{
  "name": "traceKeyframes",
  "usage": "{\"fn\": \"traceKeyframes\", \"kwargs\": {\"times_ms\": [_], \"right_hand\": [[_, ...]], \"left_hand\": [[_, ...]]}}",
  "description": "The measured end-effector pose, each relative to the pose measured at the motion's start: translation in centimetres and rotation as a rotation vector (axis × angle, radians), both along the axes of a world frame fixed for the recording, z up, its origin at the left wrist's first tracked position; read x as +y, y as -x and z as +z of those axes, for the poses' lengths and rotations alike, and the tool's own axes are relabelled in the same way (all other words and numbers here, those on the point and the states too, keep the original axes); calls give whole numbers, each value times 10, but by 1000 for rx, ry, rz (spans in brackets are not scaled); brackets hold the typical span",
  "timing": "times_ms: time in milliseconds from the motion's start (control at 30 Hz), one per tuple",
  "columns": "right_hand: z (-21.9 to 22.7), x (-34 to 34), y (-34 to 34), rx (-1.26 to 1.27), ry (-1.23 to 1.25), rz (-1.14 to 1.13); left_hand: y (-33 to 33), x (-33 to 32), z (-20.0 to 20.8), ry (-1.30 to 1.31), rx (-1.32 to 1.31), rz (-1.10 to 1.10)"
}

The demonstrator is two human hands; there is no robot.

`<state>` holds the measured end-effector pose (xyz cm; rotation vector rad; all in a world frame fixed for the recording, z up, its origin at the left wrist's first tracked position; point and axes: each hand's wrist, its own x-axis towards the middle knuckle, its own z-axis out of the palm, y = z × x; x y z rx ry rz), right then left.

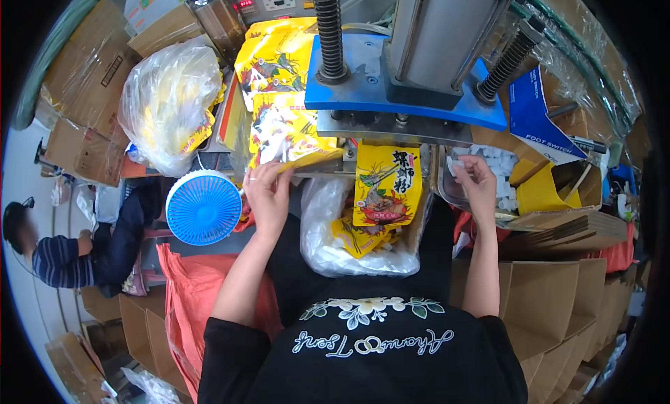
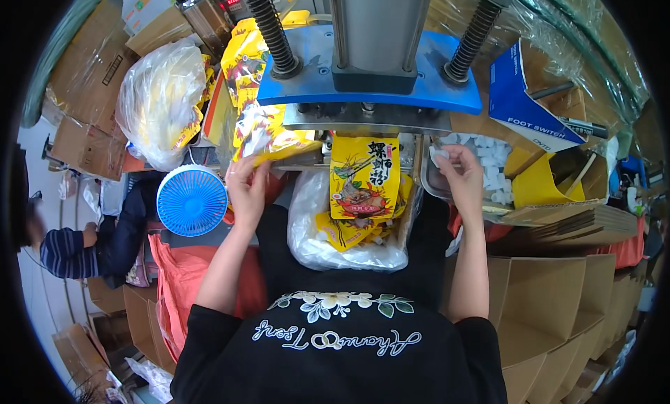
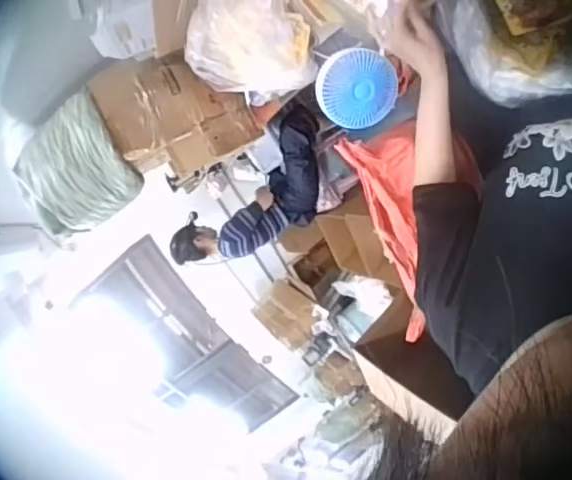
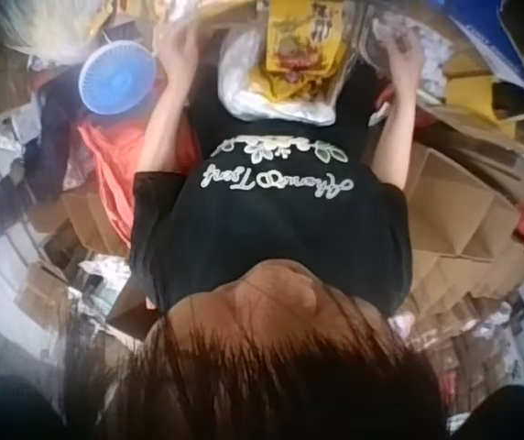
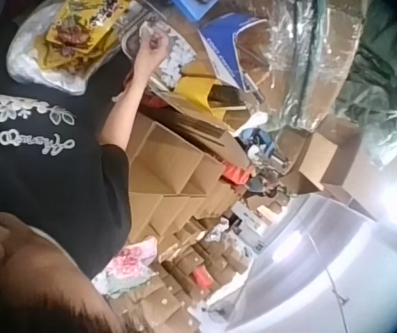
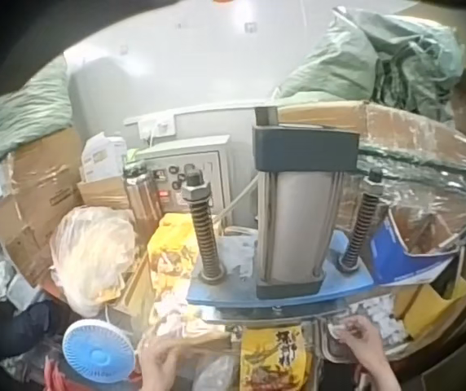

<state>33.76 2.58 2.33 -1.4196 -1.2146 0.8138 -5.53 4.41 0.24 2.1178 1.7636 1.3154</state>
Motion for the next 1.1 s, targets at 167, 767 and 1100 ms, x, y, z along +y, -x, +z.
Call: {"fn": "traceKeyframes", "kwargs": {"times_ms": [167, 767, 1100], "right_hand": [[49, -15, 43, -182, 6, 133], [61, -4, 7, -656, 15, -39], [4, -15, -16, -1061, 76, -42]], "left_hand": [[-34, -30, 30, 280, -620, -306], [-115, -23, 2, 763, -1103, -309], [-100, 6, 0, 703, -1052, -345]]}}
